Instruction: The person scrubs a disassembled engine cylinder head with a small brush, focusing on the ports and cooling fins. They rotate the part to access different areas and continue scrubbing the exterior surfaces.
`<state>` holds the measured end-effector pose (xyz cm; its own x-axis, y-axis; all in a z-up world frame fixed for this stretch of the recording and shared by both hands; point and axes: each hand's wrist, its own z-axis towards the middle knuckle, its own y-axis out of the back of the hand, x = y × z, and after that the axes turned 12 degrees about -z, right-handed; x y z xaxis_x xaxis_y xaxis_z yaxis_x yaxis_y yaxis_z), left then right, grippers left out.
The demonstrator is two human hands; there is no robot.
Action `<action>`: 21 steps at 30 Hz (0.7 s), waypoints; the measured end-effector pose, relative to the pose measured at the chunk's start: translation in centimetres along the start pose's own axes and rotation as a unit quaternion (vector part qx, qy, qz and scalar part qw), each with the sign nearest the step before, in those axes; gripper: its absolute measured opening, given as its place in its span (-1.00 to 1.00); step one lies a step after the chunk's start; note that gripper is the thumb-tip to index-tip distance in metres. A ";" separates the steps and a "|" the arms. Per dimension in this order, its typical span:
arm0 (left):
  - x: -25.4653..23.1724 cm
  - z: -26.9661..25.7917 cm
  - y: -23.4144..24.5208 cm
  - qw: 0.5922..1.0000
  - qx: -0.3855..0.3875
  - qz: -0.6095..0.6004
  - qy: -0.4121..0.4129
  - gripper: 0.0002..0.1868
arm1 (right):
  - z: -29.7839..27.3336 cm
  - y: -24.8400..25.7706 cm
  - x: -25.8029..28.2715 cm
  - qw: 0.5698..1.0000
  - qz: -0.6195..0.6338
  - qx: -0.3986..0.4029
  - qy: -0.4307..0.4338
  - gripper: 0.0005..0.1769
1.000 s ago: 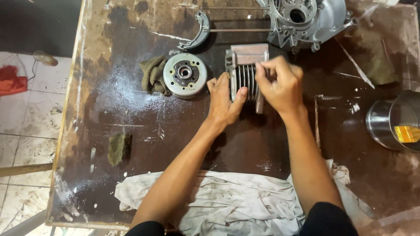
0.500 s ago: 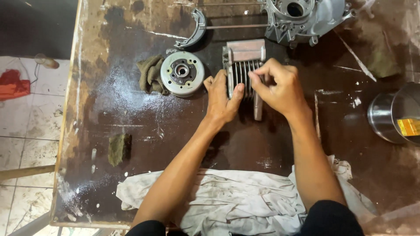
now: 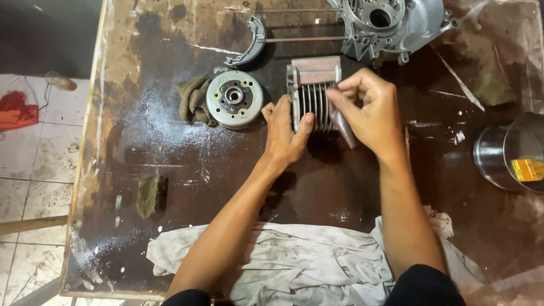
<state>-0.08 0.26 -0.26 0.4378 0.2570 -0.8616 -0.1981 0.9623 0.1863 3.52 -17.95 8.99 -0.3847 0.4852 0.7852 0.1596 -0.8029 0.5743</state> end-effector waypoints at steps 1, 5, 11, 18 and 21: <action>0.0 0.0 0.0 1.000 0.002 -0.001 0.002 -0.39 | -0.1 -0.1 -0.1 1.000 0.000 0.000 -0.003 -0.81; 0.0 -0.1 0.1 1.000 0.009 -0.002 0.013 -0.39 | -0.3 0.2 0.6 0.997 -0.071 -0.015 0.036 -0.78; -0.1 0.0 -0.1 1.000 0.007 -0.007 0.006 -0.38 | 0.0 -1.1 0.4 0.982 -0.147 -0.081 0.085 -0.78; 0.1 -0.1 0.0 1.000 0.009 -0.002 0.014 -0.35 | -1.1 3.8 2.2 0.990 -0.121 0.031 0.062 -0.84; 0.2 -0.3 0.1 0.999 0.018 -0.002 0.041 -0.35 | -1.4 6.0 2.8 0.998 -0.034 -0.047 -0.011 -0.81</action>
<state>-0.27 0.35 -0.57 0.3650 0.2457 -0.8980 -0.1630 0.9665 0.1982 2.17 -21.85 14.31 -0.3707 0.5469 0.7506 0.0476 -0.7960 0.6035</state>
